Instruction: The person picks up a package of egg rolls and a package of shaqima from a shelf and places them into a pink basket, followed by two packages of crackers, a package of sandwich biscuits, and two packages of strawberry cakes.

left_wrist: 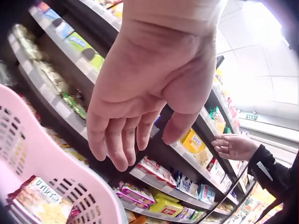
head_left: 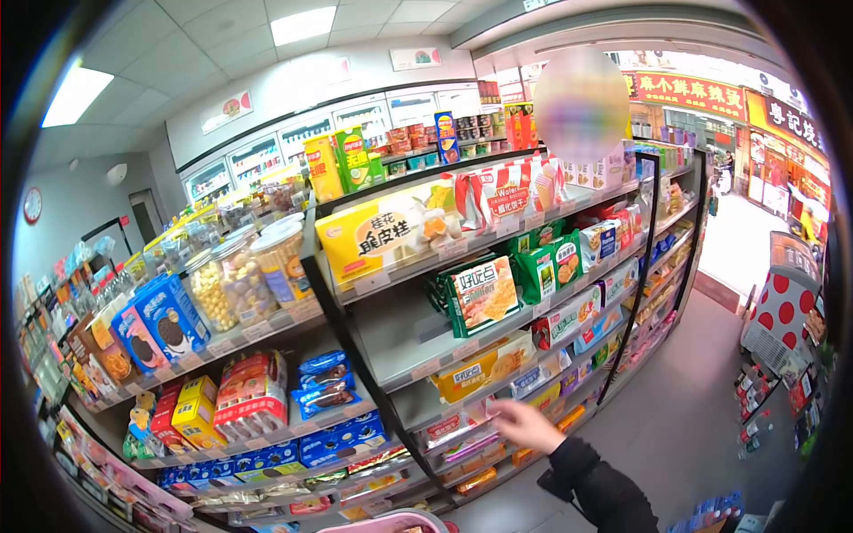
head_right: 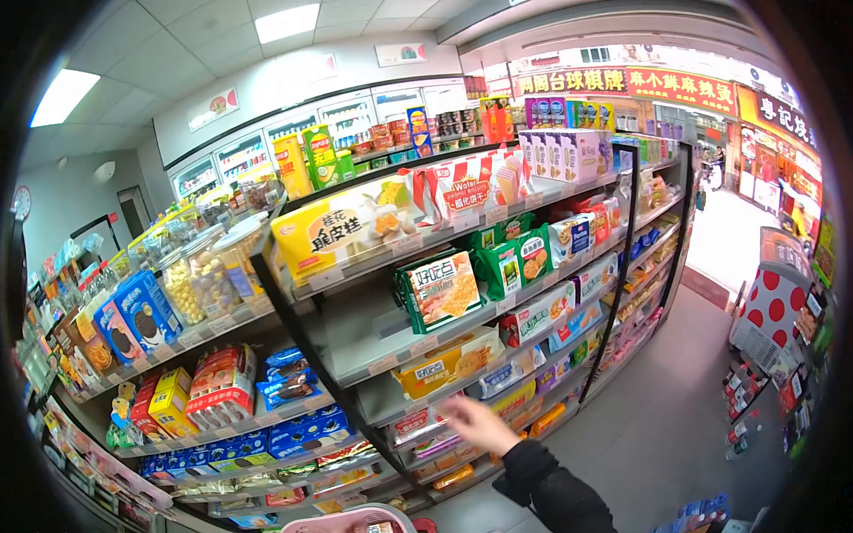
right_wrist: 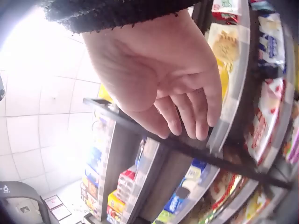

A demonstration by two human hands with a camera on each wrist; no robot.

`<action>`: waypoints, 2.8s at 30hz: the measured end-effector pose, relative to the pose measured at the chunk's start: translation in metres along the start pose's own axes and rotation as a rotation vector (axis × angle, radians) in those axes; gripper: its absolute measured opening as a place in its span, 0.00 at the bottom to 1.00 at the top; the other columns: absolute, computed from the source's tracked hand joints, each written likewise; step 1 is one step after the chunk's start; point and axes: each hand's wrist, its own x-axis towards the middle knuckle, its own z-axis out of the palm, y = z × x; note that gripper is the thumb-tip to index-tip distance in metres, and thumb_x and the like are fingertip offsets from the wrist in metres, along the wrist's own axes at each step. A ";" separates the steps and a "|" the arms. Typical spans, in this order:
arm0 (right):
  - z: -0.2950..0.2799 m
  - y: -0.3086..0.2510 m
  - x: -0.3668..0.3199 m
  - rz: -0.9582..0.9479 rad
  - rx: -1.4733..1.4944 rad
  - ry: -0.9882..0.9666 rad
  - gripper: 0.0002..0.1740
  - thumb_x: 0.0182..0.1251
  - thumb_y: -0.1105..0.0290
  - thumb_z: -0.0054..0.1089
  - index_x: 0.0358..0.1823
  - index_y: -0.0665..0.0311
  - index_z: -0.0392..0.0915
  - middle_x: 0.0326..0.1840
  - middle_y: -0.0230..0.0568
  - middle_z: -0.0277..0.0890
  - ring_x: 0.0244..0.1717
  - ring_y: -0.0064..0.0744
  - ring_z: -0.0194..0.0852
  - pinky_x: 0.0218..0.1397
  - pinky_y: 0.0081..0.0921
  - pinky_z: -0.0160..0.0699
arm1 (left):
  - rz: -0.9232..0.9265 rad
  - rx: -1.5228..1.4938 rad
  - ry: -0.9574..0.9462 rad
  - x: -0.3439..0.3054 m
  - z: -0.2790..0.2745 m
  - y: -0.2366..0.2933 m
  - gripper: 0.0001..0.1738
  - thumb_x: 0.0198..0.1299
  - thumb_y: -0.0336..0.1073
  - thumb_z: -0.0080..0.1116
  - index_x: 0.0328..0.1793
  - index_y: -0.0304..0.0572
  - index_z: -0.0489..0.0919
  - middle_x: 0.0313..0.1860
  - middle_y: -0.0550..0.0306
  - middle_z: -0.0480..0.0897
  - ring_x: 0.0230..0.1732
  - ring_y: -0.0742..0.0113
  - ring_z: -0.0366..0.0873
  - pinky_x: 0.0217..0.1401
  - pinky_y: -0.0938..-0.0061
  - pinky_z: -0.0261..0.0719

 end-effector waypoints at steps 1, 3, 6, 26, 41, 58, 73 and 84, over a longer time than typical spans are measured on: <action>-0.018 0.000 0.013 -0.060 -0.013 0.110 0.18 0.54 0.70 0.51 0.47 0.67 0.66 0.40 0.42 0.70 0.41 0.30 0.69 0.44 0.25 0.69 | 0.198 -0.062 0.096 0.015 -0.004 0.019 0.16 0.53 0.32 0.49 0.47 0.32 0.70 0.36 0.53 0.76 0.35 0.68 0.72 0.37 0.76 0.71; -0.051 0.004 0.040 -0.137 -0.161 0.291 0.21 0.53 0.71 0.51 0.49 0.67 0.64 0.46 0.45 0.66 0.46 0.34 0.67 0.47 0.26 0.67 | 0.592 -0.183 0.297 0.051 -0.008 0.054 0.15 0.55 0.32 0.47 0.47 0.33 0.70 0.36 0.55 0.75 0.34 0.70 0.72 0.34 0.78 0.72; -0.089 0.004 0.079 -0.202 -0.192 0.405 0.27 0.52 0.71 0.53 0.54 0.67 0.58 0.52 0.44 0.62 0.54 0.34 0.60 0.55 0.26 0.58 | 0.584 -0.397 0.211 0.108 -0.024 0.116 0.17 0.53 0.31 0.49 0.51 0.35 0.69 0.42 0.51 0.76 0.44 0.66 0.74 0.47 0.77 0.71; -0.104 0.009 0.145 -0.223 -0.570 0.415 0.30 0.47 0.75 0.52 0.53 0.76 0.54 0.44 0.56 0.62 0.47 0.53 0.60 0.49 0.38 0.60 | 0.676 -0.370 0.604 0.271 -0.033 0.266 0.25 0.51 0.35 0.54 0.54 0.31 0.65 0.42 0.45 0.72 0.43 0.59 0.70 0.47 0.73 0.67; -0.046 -0.024 0.019 -0.361 -0.277 0.166 0.18 0.51 0.78 0.49 0.46 0.71 0.63 0.40 0.52 0.66 0.43 0.51 0.63 0.47 0.34 0.61 | 0.565 -0.807 0.513 0.123 0.005 0.172 0.18 0.52 0.25 0.50 0.50 0.29 0.67 0.41 0.56 0.67 0.45 0.70 0.64 0.51 0.80 0.59; 0.146 0.056 -0.113 0.418 0.128 -0.835 0.17 0.55 0.66 0.54 0.41 0.71 0.68 0.30 0.43 0.72 0.32 0.28 0.71 0.36 0.22 0.69 | -0.414 -1.046 0.155 -0.049 0.118 -0.077 0.19 0.57 0.40 0.50 0.47 0.29 0.72 0.35 0.61 0.75 0.36 0.79 0.69 0.40 0.84 0.66; 0.348 0.055 -0.159 1.195 0.349 -0.654 0.27 0.53 0.63 0.58 0.48 0.74 0.61 0.39 0.38 0.69 0.40 0.25 0.69 0.39 0.19 0.72 | -0.529 -1.203 0.116 -0.076 0.075 -0.262 0.18 0.57 0.39 0.47 0.49 0.32 0.70 0.35 0.60 0.76 0.33 0.76 0.72 0.35 0.82 0.70; 0.446 0.111 -0.142 1.167 0.415 -0.455 0.16 0.50 0.64 0.59 0.38 0.62 0.70 0.34 0.28 0.71 0.34 0.18 0.68 0.34 0.17 0.67 | -0.774 -1.683 0.470 -0.030 0.084 -0.323 0.41 0.47 0.44 0.59 0.59 0.28 0.50 0.53 0.42 0.58 0.52 0.50 0.62 0.50 0.57 0.65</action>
